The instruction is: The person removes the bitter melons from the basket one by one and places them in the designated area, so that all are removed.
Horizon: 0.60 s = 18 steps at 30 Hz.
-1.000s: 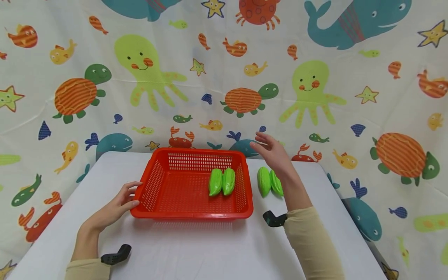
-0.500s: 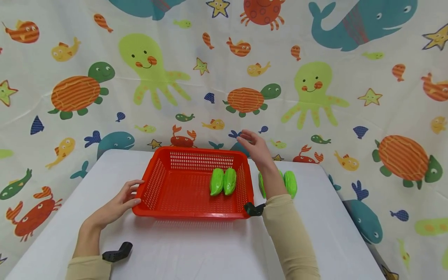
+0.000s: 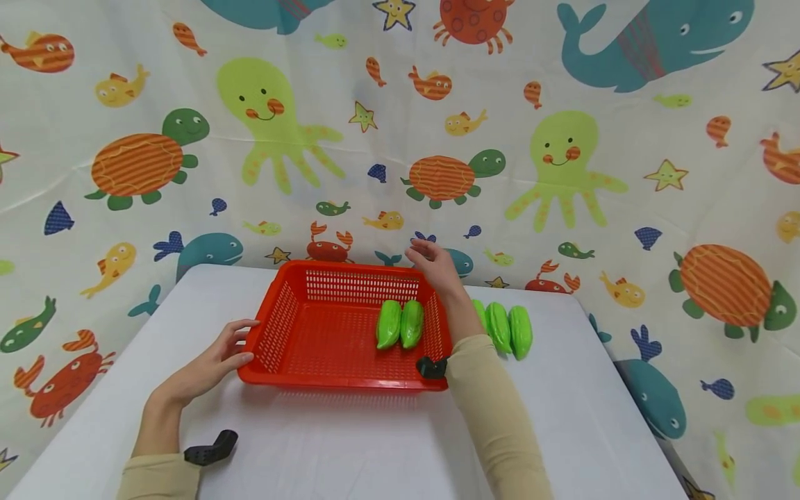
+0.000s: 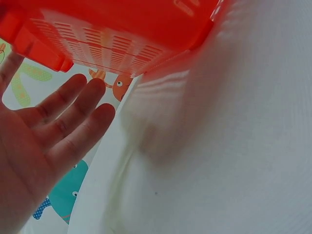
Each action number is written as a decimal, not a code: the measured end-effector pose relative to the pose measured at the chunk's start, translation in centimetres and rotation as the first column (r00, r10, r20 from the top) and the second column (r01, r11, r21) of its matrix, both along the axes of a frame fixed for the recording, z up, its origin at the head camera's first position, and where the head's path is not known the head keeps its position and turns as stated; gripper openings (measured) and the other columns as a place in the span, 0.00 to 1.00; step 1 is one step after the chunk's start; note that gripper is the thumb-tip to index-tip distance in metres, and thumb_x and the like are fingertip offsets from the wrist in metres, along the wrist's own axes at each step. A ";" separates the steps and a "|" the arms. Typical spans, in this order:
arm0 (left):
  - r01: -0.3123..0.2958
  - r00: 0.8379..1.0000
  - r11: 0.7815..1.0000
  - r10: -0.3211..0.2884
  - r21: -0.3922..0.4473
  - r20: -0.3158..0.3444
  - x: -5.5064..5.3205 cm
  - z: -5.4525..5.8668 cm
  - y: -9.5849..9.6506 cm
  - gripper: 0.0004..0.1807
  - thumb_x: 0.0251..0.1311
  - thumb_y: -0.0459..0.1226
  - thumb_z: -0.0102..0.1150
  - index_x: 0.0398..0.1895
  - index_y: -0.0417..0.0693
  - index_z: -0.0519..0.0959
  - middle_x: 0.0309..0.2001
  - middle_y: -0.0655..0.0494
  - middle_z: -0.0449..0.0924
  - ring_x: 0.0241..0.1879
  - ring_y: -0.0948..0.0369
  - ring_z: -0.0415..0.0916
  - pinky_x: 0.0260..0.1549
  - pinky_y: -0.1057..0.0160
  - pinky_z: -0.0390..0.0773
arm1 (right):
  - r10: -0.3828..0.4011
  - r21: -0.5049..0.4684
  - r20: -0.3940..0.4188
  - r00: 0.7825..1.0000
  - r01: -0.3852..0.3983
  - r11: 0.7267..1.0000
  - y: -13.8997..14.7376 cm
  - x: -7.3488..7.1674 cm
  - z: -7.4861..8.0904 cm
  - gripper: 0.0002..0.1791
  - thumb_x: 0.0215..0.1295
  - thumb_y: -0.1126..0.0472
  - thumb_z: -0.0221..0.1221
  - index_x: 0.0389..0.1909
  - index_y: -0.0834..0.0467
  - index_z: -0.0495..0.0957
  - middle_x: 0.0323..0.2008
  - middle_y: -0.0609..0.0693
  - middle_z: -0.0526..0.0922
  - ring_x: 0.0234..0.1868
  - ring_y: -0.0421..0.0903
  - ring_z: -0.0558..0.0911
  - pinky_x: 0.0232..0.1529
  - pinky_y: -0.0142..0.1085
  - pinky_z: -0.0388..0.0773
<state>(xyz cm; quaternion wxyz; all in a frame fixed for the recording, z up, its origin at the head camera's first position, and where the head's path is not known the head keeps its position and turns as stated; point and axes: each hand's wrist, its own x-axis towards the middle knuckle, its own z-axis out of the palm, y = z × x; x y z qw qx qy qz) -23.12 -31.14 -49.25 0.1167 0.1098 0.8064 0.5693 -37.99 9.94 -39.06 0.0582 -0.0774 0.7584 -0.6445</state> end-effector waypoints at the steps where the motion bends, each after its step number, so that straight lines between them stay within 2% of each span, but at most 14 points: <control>1: 0.001 1.000 1.000 -0.001 -0.001 0.001 0.0 0.0 0.0 0.37 0.66 0.46 0.57 0.73 0.63 0.50 0.70 0.42 0.53 0.64 0.41 0.62 0.54 0.42 0.75 | 0.004 0.006 0.006 1.000 -0.004 1.000 -0.1 -0.1 -0.2 0.30 0.70 0.51 0.58 0.68 0.59 0.66 0.65 0.58 0.70 0.65 0.54 0.70 0.68 0.46 0.64; 10: -0.003 1.000 1.000 0.003 -0.002 0.005 -0.1 0.1 0.2 0.37 0.66 0.47 0.58 0.73 0.64 0.50 0.70 0.42 0.53 0.64 0.42 0.63 0.54 0.42 0.75 | 0.037 0.112 0.013 0.999 -0.039 0.993 -0.4 -0.8 -1.7 0.26 0.69 0.51 0.59 0.66 0.53 0.70 0.64 0.52 0.73 0.63 0.50 0.72 0.66 0.46 0.66; 18: -0.006 1.000 1.000 0.006 -0.004 0.009 0.0 -0.1 0.0 0.37 0.66 0.46 0.58 0.73 0.63 0.50 0.70 0.43 0.53 0.64 0.41 0.63 0.54 0.42 0.75 | 0.080 0.193 -0.001 0.997 -0.078 0.978 -0.6 -0.9 -2.5 0.23 0.68 0.49 0.60 0.61 0.52 0.74 0.60 0.52 0.76 0.61 0.50 0.74 0.64 0.48 0.68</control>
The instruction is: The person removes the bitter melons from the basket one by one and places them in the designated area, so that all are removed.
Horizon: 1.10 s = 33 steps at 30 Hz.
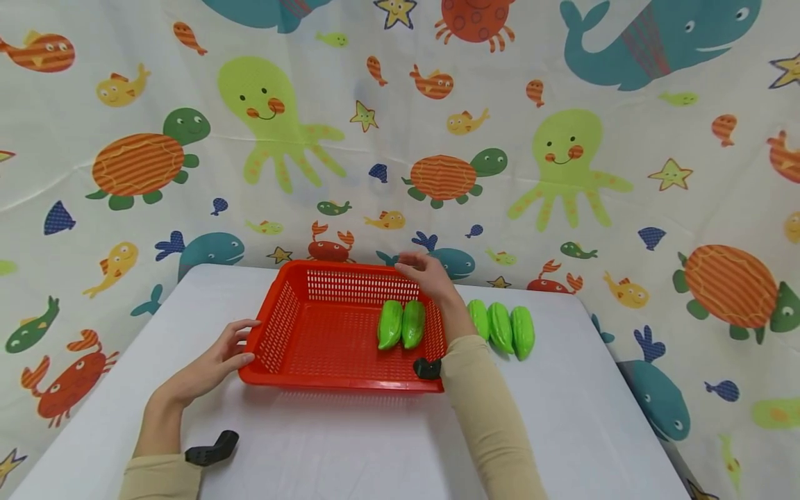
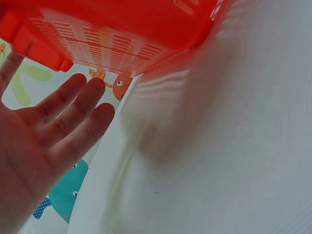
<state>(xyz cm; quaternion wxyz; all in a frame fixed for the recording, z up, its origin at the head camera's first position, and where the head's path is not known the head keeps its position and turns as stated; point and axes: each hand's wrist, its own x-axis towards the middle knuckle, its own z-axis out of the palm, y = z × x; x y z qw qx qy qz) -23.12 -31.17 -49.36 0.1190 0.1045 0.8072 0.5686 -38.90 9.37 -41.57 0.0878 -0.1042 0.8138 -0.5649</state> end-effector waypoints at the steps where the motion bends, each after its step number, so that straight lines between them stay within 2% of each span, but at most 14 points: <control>1: 0.002 1.000 1.000 -0.002 0.000 0.001 0.0 0.0 0.0 0.37 0.66 0.47 0.58 0.73 0.63 0.50 0.70 0.42 0.53 0.64 0.41 0.62 0.54 0.42 0.75 | 0.004 0.031 0.004 1.000 -0.004 1.000 0.1 0.1 -0.1 0.24 0.67 0.48 0.61 0.61 0.51 0.75 0.59 0.52 0.77 0.60 0.50 0.74 0.64 0.48 0.69; 8: -0.002 1.000 1.000 0.002 -0.012 0.007 0.1 0.0 0.0 0.38 0.65 0.48 0.58 0.73 0.64 0.49 0.70 0.42 0.52 0.65 0.40 0.61 0.54 0.41 0.74 | 0.073 0.227 0.047 0.996 -0.082 0.970 0.3 0.5 -0.2 0.26 0.65 0.46 0.62 0.61 0.52 0.76 0.57 0.51 0.78 0.58 0.52 0.75 0.60 0.50 0.72; 12: -0.007 1.000 1.000 0.007 -0.012 0.008 0.2 0.0 0.1 0.38 0.65 0.48 0.58 0.73 0.64 0.50 0.70 0.42 0.52 0.65 0.40 0.61 0.54 0.41 0.74 | 0.121 0.322 0.048 0.991 -0.130 0.938 0.1 0.5 -0.3 0.26 0.65 0.46 0.62 0.60 0.55 0.77 0.56 0.52 0.79 0.56 0.51 0.77 0.57 0.47 0.75; 16: -0.009 1.000 1.000 0.009 -0.014 0.010 0.1 -0.1 0.1 0.38 0.64 0.48 0.59 0.73 0.65 0.50 0.70 0.42 0.52 0.65 0.40 0.61 0.54 0.41 0.75 | 0.128 0.401 0.059 0.990 -0.140 0.905 -0.1 0.5 -0.4 0.26 0.65 0.47 0.62 0.59 0.57 0.78 0.55 0.52 0.80 0.52 0.49 0.79 0.55 0.45 0.77; 19: -0.007 1.000 1.000 0.007 -0.015 0.008 0.1 -0.1 0.1 0.38 0.64 0.48 0.59 0.73 0.65 0.50 0.70 0.42 0.52 0.65 0.41 0.61 0.54 0.41 0.75 | 0.116 0.423 0.075 0.990 -0.137 0.896 -0.2 0.7 -0.3 0.26 0.65 0.47 0.62 0.58 0.57 0.78 0.52 0.51 0.82 0.49 0.49 0.81 0.53 0.43 0.78; 24: -0.007 1.000 1.000 0.007 -0.019 0.009 0.0 -0.1 0.1 0.38 0.65 0.48 0.58 0.73 0.64 0.50 0.71 0.42 0.52 0.65 0.40 0.61 0.54 0.41 0.75 | 0.126 0.417 0.103 0.987 -0.158 0.895 -0.4 0.8 -0.3 0.24 0.64 0.50 0.63 0.57 0.59 0.79 0.46 0.52 0.84 0.45 0.50 0.84 0.50 0.41 0.81; 28: -0.005 1.000 1.000 0.005 -0.016 0.007 0.0 0.0 0.1 0.38 0.65 0.48 0.58 0.73 0.65 0.49 0.71 0.42 0.52 0.65 0.40 0.61 0.54 0.41 0.74 | 0.158 0.399 0.114 0.981 -0.191 0.897 -0.4 0.6 -0.6 0.22 0.65 0.51 0.63 0.55 0.59 0.80 0.45 0.52 0.84 0.43 0.50 0.84 0.47 0.39 0.82; 33: -0.002 1.000 1.000 0.002 -0.011 0.004 0.0 0.0 0.1 0.38 0.66 0.47 0.58 0.73 0.65 0.49 0.70 0.42 0.52 0.65 0.40 0.61 0.54 0.41 0.74 | 0.182 0.416 0.126 0.975 -0.219 0.883 -0.5 0.6 -0.8 0.20 0.65 0.50 0.63 0.53 0.56 0.82 0.45 0.51 0.84 0.43 0.49 0.84 0.46 0.38 0.82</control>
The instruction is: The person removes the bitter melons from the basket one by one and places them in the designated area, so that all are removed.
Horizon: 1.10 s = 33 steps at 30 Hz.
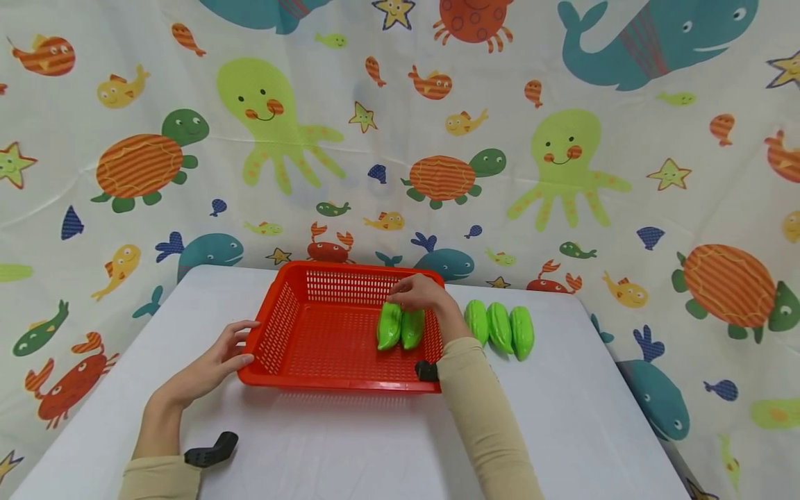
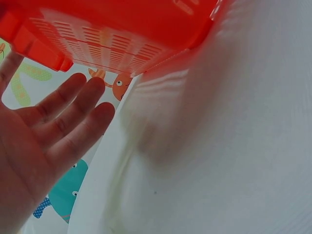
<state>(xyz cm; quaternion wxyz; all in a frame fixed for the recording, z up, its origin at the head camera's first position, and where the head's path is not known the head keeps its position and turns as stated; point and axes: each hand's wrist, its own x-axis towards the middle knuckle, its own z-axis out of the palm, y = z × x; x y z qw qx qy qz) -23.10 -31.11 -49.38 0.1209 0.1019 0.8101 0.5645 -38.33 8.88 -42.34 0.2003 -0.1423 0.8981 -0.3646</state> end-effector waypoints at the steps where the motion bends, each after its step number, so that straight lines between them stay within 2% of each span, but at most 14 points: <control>1: -0.002 1.000 1.000 0.002 -0.002 -0.001 0.0 0.0 0.0 0.38 0.66 0.47 0.58 0.73 0.65 0.49 0.70 0.42 0.52 0.65 0.40 0.61 0.54 0.40 0.74 | 0.004 0.002 0.000 1.000 -0.004 1.000 0.0 0.0 0.0 0.20 0.65 0.50 0.63 0.53 0.57 0.82 0.45 0.51 0.84 0.43 0.50 0.84 0.46 0.39 0.82; 8: -0.010 1.000 1.000 0.010 -0.002 -0.005 0.0 -0.1 -0.1 0.38 0.65 0.47 0.58 0.73 0.65 0.50 0.70 0.42 0.53 0.65 0.40 0.62 0.54 0.40 0.74 | 0.033 0.023 0.016 0.999 -0.033 0.999 -0.3 0.2 0.3 0.20 0.65 0.52 0.64 0.53 0.57 0.82 0.46 0.52 0.84 0.43 0.50 0.83 0.46 0.39 0.82; 15: -0.007 1.000 1.000 0.007 0.005 -0.004 0.1 0.0 -0.1 0.38 0.65 0.47 0.58 0.73 0.65 0.50 0.70 0.42 0.53 0.65 0.40 0.61 0.55 0.40 0.74 | 0.096 0.059 0.019 0.995 -0.097 0.994 -0.5 0.3 0.5 0.26 0.64 0.53 0.63 0.59 0.61 0.77 0.53 0.53 0.82 0.48 0.48 0.83 0.50 0.41 0.81; 22: 0.001 1.000 1.000 -0.001 -0.004 -0.002 0.1 0.2 -0.2 0.38 0.66 0.47 0.58 0.73 0.62 0.49 0.71 0.41 0.51 0.65 0.40 0.60 0.55 0.41 0.74 | 0.172 0.181 -0.028 0.985 -0.165 0.970 -1.4 0.2 0.3 0.23 0.60 0.53 0.67 0.57 0.53 0.81 0.51 0.48 0.82 0.52 0.46 0.77 0.54 0.43 0.77; 26: 0.000 1.000 1.000 0.001 -0.008 0.005 0.1 0.3 -0.1 0.39 0.65 0.48 0.58 0.73 0.62 0.49 0.71 0.41 0.51 0.66 0.40 0.60 0.55 0.41 0.74 | 0.176 0.234 -0.020 0.984 -0.167 0.958 -1.9 0.2 0.1 0.21 0.57 0.53 0.69 0.54 0.48 0.83 0.53 0.48 0.81 0.53 0.47 0.75 0.55 0.43 0.75; 33: -0.006 1.000 1.000 0.006 -0.005 0.004 0.2 0.2 0.1 0.39 0.65 0.47 0.58 0.73 0.64 0.49 0.71 0.42 0.52 0.65 0.40 0.61 0.54 0.40 0.74 | 0.192 0.253 -0.010 0.981 -0.183 0.950 -2.4 0.1 -0.5 0.25 0.57 0.53 0.70 0.57 0.47 0.81 0.50 0.48 0.80 0.50 0.47 0.75 0.51 0.40 0.77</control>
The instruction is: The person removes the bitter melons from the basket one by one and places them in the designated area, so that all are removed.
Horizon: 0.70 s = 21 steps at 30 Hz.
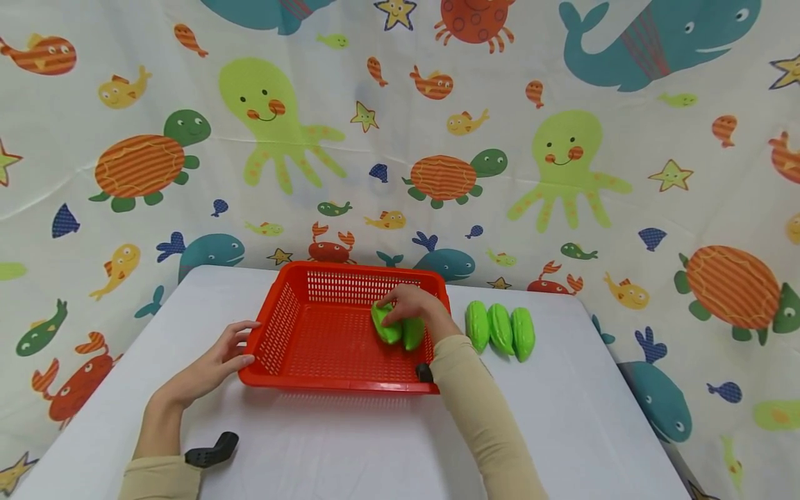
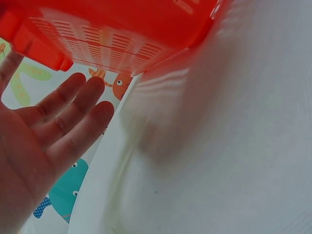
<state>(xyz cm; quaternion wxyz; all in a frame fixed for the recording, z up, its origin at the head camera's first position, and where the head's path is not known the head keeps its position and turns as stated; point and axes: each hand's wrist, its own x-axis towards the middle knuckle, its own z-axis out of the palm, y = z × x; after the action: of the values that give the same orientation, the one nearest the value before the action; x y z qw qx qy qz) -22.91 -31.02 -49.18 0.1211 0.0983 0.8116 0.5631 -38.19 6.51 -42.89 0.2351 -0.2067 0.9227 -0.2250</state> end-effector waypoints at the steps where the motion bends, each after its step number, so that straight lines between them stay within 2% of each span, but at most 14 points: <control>1: -0.001 1.000 1.000 0.001 0.000 0.000 0.0 0.0 0.0 0.39 0.65 0.47 0.58 0.73 0.64 0.49 0.71 0.42 0.52 0.65 0.40 0.61 0.54 0.40 0.74 | 0.000 -0.005 0.007 1.000 0.000 1.000 -0.1 0.0 0.0 0.26 0.57 0.54 0.70 0.58 0.47 0.81 0.50 0.48 0.79 0.50 0.47 0.74 0.51 0.41 0.77; 9: 0.000 1.000 1.000 0.000 -0.002 0.000 -0.1 -0.1 -0.1 0.39 0.64 0.48 0.59 0.73 0.65 0.49 0.71 0.42 0.52 0.65 0.41 0.60 0.54 0.41 0.74 | -0.010 -0.016 0.050 0.999 0.011 1.000 -0.7 0.3 -0.3 0.29 0.56 0.55 0.70 0.61 0.45 0.78 0.57 0.48 0.76 0.55 0.48 0.72 0.56 0.45 0.74; 18: 0.002 1.000 1.000 -0.002 -0.003 0.000 -0.1 -0.2 -0.1 0.38 0.65 0.48 0.58 0.73 0.65 0.49 0.70 0.42 0.52 0.65 0.41 0.61 0.54 0.41 0.74 | 0.051 0.000 0.068 0.996 -0.051 0.999 -1.3 0.1 -0.5 0.31 0.59 0.54 0.68 0.65 0.46 0.75 0.69 0.49 0.68 0.64 0.51 0.67 0.64 0.50 0.67; 21: 0.000 1.000 1.000 0.000 -0.004 -0.003 -0.2 -0.2 -0.1 0.38 0.65 0.48 0.59 0.73 0.65 0.50 0.70 0.42 0.52 0.65 0.41 0.61 0.54 0.41 0.74 | 0.049 -0.002 0.078 0.996 -0.049 0.999 -1.4 0.0 -0.4 0.30 0.59 0.55 0.68 0.64 0.46 0.75 0.68 0.48 0.68 0.64 0.51 0.67 0.63 0.50 0.68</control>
<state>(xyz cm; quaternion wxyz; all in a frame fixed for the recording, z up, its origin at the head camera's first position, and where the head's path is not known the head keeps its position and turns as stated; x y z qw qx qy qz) -23.08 -31.13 -49.35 0.1202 0.0988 0.8129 0.5612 -38.17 5.11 -43.34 0.2761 -0.2203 0.9075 -0.2272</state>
